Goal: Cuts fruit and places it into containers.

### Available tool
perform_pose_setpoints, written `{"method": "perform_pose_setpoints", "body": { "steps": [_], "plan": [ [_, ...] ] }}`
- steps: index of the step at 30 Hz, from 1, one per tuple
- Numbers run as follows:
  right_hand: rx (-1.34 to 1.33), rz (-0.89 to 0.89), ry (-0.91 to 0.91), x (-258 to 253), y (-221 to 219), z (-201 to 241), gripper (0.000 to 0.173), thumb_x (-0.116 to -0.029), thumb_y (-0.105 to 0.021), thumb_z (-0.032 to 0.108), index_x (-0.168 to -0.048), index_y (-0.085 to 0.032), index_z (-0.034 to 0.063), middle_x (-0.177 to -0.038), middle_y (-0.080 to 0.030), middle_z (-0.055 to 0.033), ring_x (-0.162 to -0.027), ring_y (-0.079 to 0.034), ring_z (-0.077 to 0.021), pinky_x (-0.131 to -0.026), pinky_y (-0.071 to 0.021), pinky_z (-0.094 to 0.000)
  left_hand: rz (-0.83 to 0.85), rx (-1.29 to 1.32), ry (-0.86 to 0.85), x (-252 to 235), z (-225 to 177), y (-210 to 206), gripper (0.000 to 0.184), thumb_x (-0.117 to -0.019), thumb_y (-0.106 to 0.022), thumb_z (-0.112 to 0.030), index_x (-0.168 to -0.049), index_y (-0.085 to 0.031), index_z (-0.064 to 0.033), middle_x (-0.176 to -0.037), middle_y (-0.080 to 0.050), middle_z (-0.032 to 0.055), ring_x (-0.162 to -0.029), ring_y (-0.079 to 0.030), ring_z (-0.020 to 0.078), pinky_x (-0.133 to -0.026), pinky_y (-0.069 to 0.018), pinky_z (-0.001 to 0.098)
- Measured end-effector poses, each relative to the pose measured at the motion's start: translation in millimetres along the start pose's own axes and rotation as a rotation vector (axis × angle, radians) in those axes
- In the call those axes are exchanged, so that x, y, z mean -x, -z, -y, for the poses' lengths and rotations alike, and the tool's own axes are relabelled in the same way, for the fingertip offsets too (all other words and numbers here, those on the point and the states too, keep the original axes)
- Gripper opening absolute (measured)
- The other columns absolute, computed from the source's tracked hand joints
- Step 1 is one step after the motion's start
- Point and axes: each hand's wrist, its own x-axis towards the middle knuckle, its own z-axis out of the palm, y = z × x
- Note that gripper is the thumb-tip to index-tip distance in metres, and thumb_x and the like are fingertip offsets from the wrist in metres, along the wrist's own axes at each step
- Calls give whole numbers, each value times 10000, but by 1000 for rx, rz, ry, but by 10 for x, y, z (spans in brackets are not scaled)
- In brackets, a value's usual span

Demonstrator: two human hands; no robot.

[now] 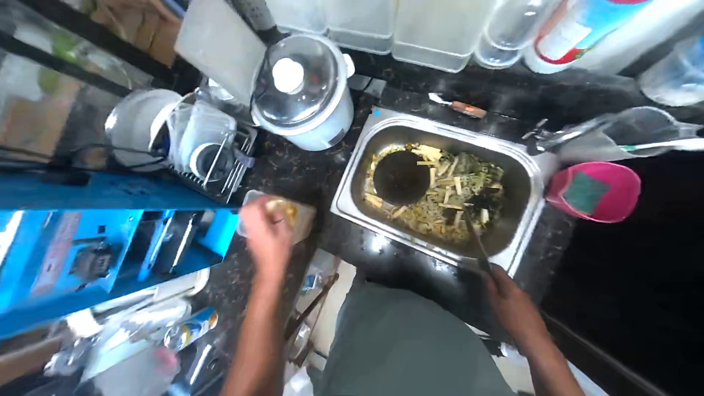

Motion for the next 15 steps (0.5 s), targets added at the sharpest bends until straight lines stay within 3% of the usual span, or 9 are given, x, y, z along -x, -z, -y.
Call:
{"method": "perform_pose_setpoints", "body": {
  "steps": [2, 3, 4, 5, 6, 8, 10, 13, 15],
  "plan": [
    [6, 43, -22, -40, 98, 73, 406, -1098, -450, 317, -1470, -522, 172, -1004, -716, -236, -902, -706, -444, -806, -544, -667, -18, -141, -19, 70, 189, 227, 498, -954, -636, -313, -1358, -587, -28, -1421, -521, 293, -1309, -531, 442, -1064, -466, 596],
    [6, 66, -55, -41, 170, 103, 439, -1093, -454, 336, -1500, -483, 174, -1010, -715, -227, -910, -708, -431, -818, -549, -647, -24, -175, -68, 79, 177, 263, 559, -920, -644, -394, -1339, -615, -26, -1481, -468, 326, -1387, -445, 501, -1119, -388, 640],
    [1, 80, -93, -35, 232, 120, 467, -1085, -469, 353, -1515, -447, 172, -1019, -716, -222, -920, -712, -426, -824, -556, -634, -41, -155, -134, 66, 80, 257, 580, -903, -639, -425, -1297, -639, 0, -1505, -433, 356, -1430, -377, 539, -1160, -320, 654],
    [-16, 75, -133, -22, 275, 122, 487, -1073, -488, 369, -1507, -426, 158, -1017, -713, -214, -921, -715, -419, -819, -563, -621, -55, -80, -201, 46, -97, 206, 547, -910, -641, -398, -1234, -650, 42, -1486, -443, 373, -1426, -384, 532, -1176, -313, 618],
    [-45, 65, -176, 2, 313, 121, 493, -1063, -509, 375, -1482, -423, 130, -1023, -709, -209, -929, -717, -411, -823, -567, -609, -46, 30, -260, 28, -325, 99, 498, -916, -641, -346, -1175, -641, 80, -1428, -498, 358, -1365, -469, 468, -1142, -382, 538],
    [-115, 46, -259, 76, 374, 92, 504, -1049, -541, 376, -1444, -440, 80, -1058, -706, -212, -964, -714, -407, -849, -564, -605, 88, 329, -347, -41, -848, -295, 380, -925, -683, -231, -1099, -599, 96, -1203, -634, 245, -1032, -654, 233, -866, -564, 346],
    [-162, 14, -319, 170, 403, 5, 478, -1037, -558, 347, -1415, -460, 71, -1038, -708, -208, -954, -716, -402, -836, -569, -599, 363, 559, -379, -165, -1452, -858, 265, -923, -716, -173, -1030, -583, 30, -994, -686, 101, -794, -664, 101, -686, -580, 272],
    [-220, -30, -368, 313, 391, -168, 436, -1021, -578, 314, -1380, -484, 86, -1019, -710, -186, -938, -718, -382, -822, -573, -585, 710, 428, -437, -450, -2356, -1767, 254, -952, -721, -251, -955, -640, -11, -938, -699, 89, -842, -670, 176, -781, -571, 387],
    [-248, -68, -377, 406, 336, -274, 423, -1011, -595, 310, -1364, -511, 91, -1002, -714, -181, -918, -720, -380, -808, -574, -590, 781, 273, -519, -628, -2920, -2316, 276, -949, -737, -276, -985, -665, -12, -1008, -707, 128, -919, -682, 257, -852, -565, 483]
  ]
}}
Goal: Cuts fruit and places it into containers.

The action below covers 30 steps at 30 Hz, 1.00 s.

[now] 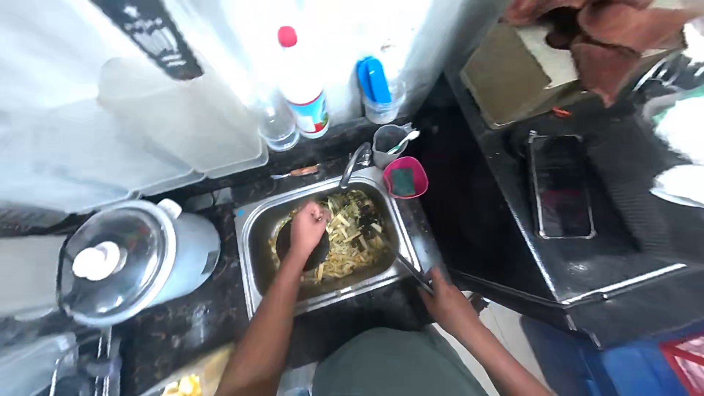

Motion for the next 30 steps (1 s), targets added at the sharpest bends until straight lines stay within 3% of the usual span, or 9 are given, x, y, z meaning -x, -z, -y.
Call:
{"method": "perform_pose_setpoints", "body": {
  "steps": [5, 11, 15, 17, 20, 23, 25, 28, 30],
  "plan": [
    [-81, 15, -36, 133, -74, -260, 410, -996, -608, 349, -1326, -539, 116, -984, -715, -147, -900, -720, -352, -795, -579, -573, 65, -189, -305, -1316, -217, -428, 332, -929, -756, -183, -1191, -677, 6, -1222, -676, 216, -1123, -665, 382, -995, -532, 585],
    [-165, 75, -74, 82, -202, -371, 454, -1010, -581, 393, -1377, -509, 135, -1041, -720, -179, -971, -716, -391, -836, -566, -611, 122, -390, -287, -1727, -346, -555, 408, -1017, -624, -423, -1125, -716, -41, -1077, -715, 229, -1041, -686, 433, -909, -524, 667],
    [-183, 103, -65, 3, -165, -270, 449, -1015, -574, 374, -1387, -501, 134, -1068, -714, -195, -1011, -705, -410, -858, -554, -636, 42, -28, -116, -1584, -335, -650, 458, -1009, -652, -380, -1070, -671, 74, -1001, -692, 240, -967, -679, 356, -906, -533, 553],
    [-193, 103, -77, -22, -76, -201, 456, -1025, -561, 366, -1407, -483, 130, -1082, -711, -208, -1021, -703, -424, -864, -551, -646, 94, 490, 161, -1273, -481, -738, 297, -1098, -498, -311, -1093, -594, -30, -795, -597, 40, -678, -604, 120, -645, -542, 297],
    [-177, 92, -93, -96, -2, -130, 455, -1037, -523, 344, -1432, -450, 130, -1098, -704, -217, -1038, -701, -425, -867, -554, -639, 390, 1311, 445, -856, -498, -779, 560, -1110, -175, -477, -724, -484, -215, -544, -465, -55, -466, -476, 100, -465, -444, 280],
    [-96, 98, -86, -209, 64, -10, 460, -1031, -512, 316, -1446, -423, 136, -1107, -703, -217, -1041, -702, -428, -864, -557, -638, 220, 1197, 372, -596, -506, -802, 409, -1096, -267, -199, -719, -424, -202, -465, -324, -94, -364, -300, 34, -373, -290, 199],
    [-56, 102, -62, -267, 149, 112, 472, -1025, -536, 296, -1449, -417, 125, -1115, -698, -224, -1048, -697, -437, -871, -553, -644, 118, 1010, 233, -516, -449, -804, 243, -1027, -362, -36, -831, -430, -163, -557, -429, -97, -446, -405, 19, -438, -380, 183],
    [8, 104, -37, -349, 299, 356, 497, -1013, -565, 239, -1468, -404, 116, -1144, -693, -239, -1068, -688, -454, -884, -541, -659, 120, 925, -33, -452, -276, -776, 242, -862, -455, 77, -843, -474, -164, -785, -576, -85, -745, -580, 55, -736, -530, 259],
    [43, 85, -22, -405, 381, 501, 491, -1015, -566, 213, -1468, -404, 116, -1136, -695, -243, -1068, -687, -457, -882, -539, -660, 63, 909, -63, -432, -274, -796, 217, -888, -427, 29, -822, -453, -176, -666, -523, -110, -604, -532, 39, -606, -492, 240]
  ]
}}
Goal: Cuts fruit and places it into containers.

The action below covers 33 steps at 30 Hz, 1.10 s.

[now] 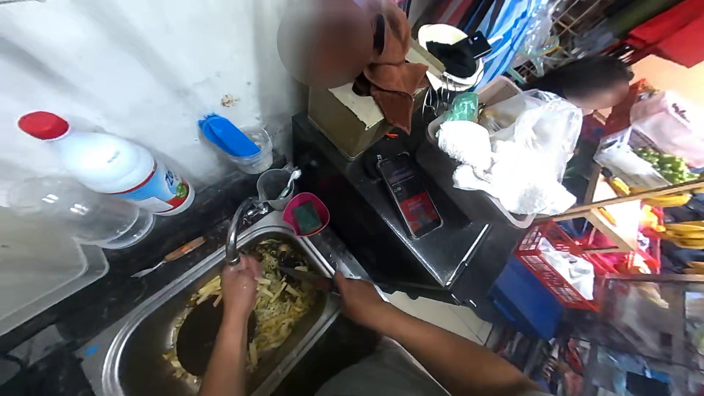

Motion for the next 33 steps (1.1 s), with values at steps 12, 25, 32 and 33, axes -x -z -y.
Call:
{"method": "perform_pose_setpoints", "body": {
  "steps": [12, 25, 32, 33],
  "plan": [
    [133, -58, 137, -228, 545, 685, 533, -934, -652, 57, -1436, -495, 138, -1151, -694, -244, -1057, -681, -466, -833, -540, -665, 43, -200, -157, 192, 57, 72, 247, -869, -393, -71, -691, -517, -187, -656, -539, -134, -616, -527, -10, -615, -473, 199],
    [203, -207, 472, -683, 434, 1339, 324, -1003, -599, 128, -1324, -602, 93, -1070, -715, -211, -1010, -694, -417, -825, -551, -619, -132, 549, 507, 269, 106, -241, 410, -1121, -266, -396, -1249, -568, -149, -1066, -707, 48, -970, -696, 180, -833, -595, 440],
    [290, -147, 431, -646, 620, 1318, 275, -974, -644, 128, -1238, -671, 54, -1153, -700, -216, -1076, -666, -421, -874, -523, -644, -137, 567, 499, 135, 205, -205, 458, -1114, -283, -479, -1303, -555, -162, -1093, -694, 18, -982, -681, 156, -878, -581, 415],
    [285, -141, 418, -571, 685, 1307, 268, -965, -657, 122, -1221, -676, 46, -1142, -702, -216, -1064, -670, -420, -855, -530, -643, -144, 585, 492, 122, 209, -204, 460, -1114, -273, -476, -1319, -546, -167, -1112, -687, 18, -991, -671, 152, -883, -573, 410]
  ]
}}
